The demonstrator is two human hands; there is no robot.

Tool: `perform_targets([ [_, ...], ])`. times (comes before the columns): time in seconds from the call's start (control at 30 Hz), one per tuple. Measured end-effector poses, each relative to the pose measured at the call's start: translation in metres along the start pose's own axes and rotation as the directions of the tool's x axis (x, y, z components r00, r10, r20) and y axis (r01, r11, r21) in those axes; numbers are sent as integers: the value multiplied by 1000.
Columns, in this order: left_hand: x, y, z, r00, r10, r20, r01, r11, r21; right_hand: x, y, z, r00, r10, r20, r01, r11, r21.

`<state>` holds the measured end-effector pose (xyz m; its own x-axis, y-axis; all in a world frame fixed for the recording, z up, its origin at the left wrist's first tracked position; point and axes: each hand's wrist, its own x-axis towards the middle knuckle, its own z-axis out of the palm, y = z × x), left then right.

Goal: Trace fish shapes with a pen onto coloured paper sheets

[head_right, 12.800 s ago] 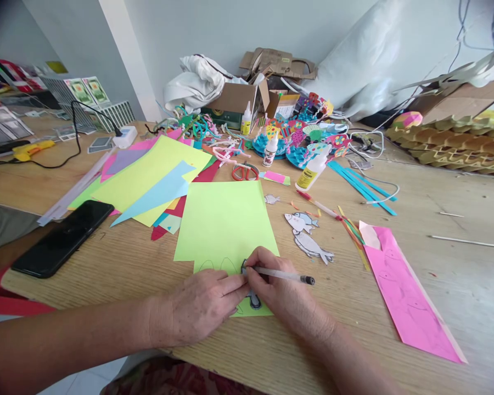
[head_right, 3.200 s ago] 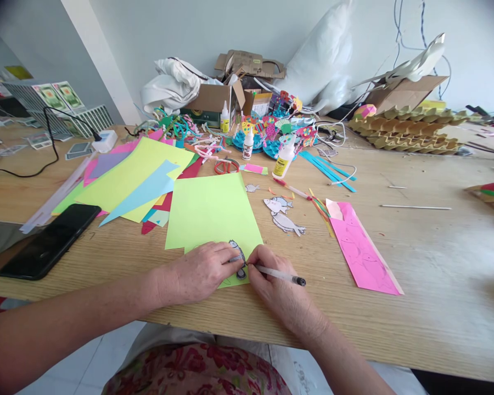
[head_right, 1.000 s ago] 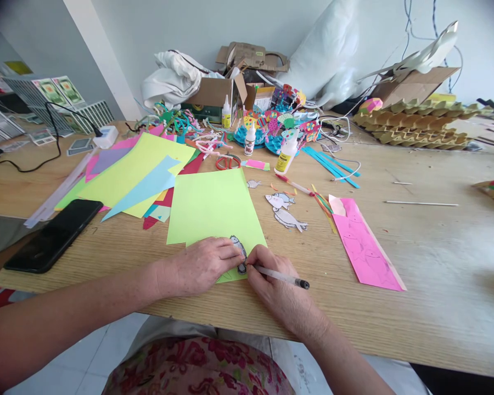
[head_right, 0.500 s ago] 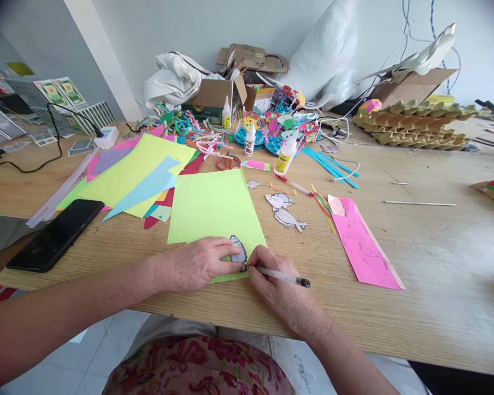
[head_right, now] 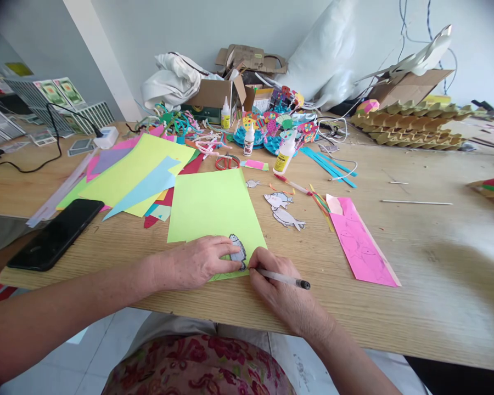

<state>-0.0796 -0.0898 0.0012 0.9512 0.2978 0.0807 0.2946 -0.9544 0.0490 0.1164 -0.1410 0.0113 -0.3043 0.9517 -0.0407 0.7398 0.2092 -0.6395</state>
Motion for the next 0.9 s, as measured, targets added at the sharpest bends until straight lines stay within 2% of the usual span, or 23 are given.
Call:
perform_targets([
  [0.57,0,-1,2,1000,-8,-23,7,1000,-30,-1,3,3,999,-36,1,36,999,1],
  [0.9,0,-4,5,999,-26,-42,22,993,-112,-2,2,5,1000,-2,7,1,998,57],
])
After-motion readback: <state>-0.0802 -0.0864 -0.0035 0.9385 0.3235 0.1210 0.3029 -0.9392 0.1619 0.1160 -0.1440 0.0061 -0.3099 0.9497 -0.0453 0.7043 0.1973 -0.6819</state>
